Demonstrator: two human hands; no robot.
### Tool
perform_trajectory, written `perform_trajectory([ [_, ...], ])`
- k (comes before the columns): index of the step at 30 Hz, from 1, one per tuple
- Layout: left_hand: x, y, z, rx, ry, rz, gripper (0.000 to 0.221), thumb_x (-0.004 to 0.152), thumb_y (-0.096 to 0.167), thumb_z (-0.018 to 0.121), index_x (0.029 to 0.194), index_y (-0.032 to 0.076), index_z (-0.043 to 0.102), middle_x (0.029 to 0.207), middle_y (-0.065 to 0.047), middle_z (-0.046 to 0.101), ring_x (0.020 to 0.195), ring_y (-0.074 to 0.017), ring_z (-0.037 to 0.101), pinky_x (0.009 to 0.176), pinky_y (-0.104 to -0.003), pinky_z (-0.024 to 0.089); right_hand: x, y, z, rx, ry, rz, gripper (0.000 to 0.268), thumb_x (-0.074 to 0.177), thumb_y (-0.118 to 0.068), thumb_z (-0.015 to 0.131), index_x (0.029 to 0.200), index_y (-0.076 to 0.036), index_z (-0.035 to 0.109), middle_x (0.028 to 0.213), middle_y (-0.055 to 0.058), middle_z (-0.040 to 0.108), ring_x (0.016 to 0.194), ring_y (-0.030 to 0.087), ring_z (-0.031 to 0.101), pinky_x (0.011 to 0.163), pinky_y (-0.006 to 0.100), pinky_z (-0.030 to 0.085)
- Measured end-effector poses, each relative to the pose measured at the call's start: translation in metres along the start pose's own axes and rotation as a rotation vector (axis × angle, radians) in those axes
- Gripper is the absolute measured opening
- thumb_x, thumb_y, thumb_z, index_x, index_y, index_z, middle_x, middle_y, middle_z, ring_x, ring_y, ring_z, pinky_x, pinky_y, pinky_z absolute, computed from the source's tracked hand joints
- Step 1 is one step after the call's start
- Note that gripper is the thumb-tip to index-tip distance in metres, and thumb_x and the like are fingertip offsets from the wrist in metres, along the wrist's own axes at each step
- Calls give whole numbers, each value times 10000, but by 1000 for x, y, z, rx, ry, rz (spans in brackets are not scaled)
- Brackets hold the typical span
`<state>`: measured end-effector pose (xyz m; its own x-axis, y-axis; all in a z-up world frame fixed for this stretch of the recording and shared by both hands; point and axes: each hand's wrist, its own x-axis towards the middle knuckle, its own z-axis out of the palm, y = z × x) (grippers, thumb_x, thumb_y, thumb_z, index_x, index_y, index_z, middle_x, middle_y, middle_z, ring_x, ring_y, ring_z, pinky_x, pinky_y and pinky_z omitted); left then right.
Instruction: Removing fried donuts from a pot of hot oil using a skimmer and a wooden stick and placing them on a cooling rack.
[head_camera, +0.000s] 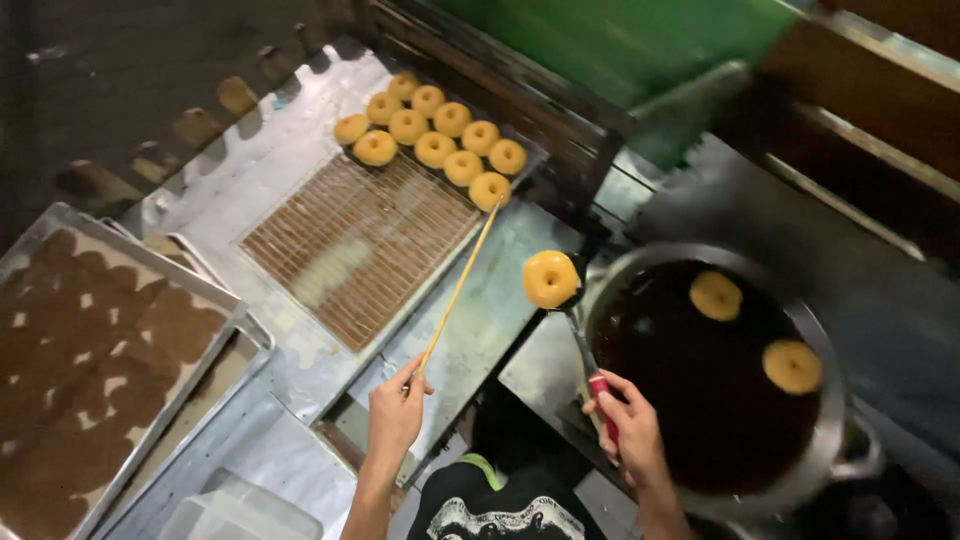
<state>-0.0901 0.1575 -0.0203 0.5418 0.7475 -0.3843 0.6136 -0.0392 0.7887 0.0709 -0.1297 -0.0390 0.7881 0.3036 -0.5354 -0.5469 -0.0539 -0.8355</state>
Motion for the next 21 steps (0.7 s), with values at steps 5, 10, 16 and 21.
perform_trajectory([
  [5,53,-32,-28,-66,123,-18,422,955,213,559,1331,202,748,729,24,750,536,-104,457,573,-295,448,54,-32,94,-51,-166,97,373,982,-184,602,1326,-51,655,865,186,685,336,118,305,276,242,116],
  [10,90,-48,-60,-35,186,-119,401,966,232,583,1333,213,744,771,21,778,544,-110,459,609,-301,455,144,-24,188,-26,-281,159,326,994,-216,600,1266,-48,664,877,201,681,353,108,288,318,236,136],
  [16,114,-42,-94,-68,179,-249,461,925,164,544,1343,155,739,745,41,782,536,-114,436,577,-309,442,236,-14,283,11,-244,131,217,1023,-158,563,1192,-51,646,828,169,727,353,110,267,325,246,161],
  [21,136,-46,-111,-87,190,-281,458,975,230,545,1404,154,685,704,36,743,516,-107,394,531,-298,398,198,-19,285,-169,-157,209,294,1043,-205,553,1279,-53,639,906,211,731,381,134,312,352,267,204],
])
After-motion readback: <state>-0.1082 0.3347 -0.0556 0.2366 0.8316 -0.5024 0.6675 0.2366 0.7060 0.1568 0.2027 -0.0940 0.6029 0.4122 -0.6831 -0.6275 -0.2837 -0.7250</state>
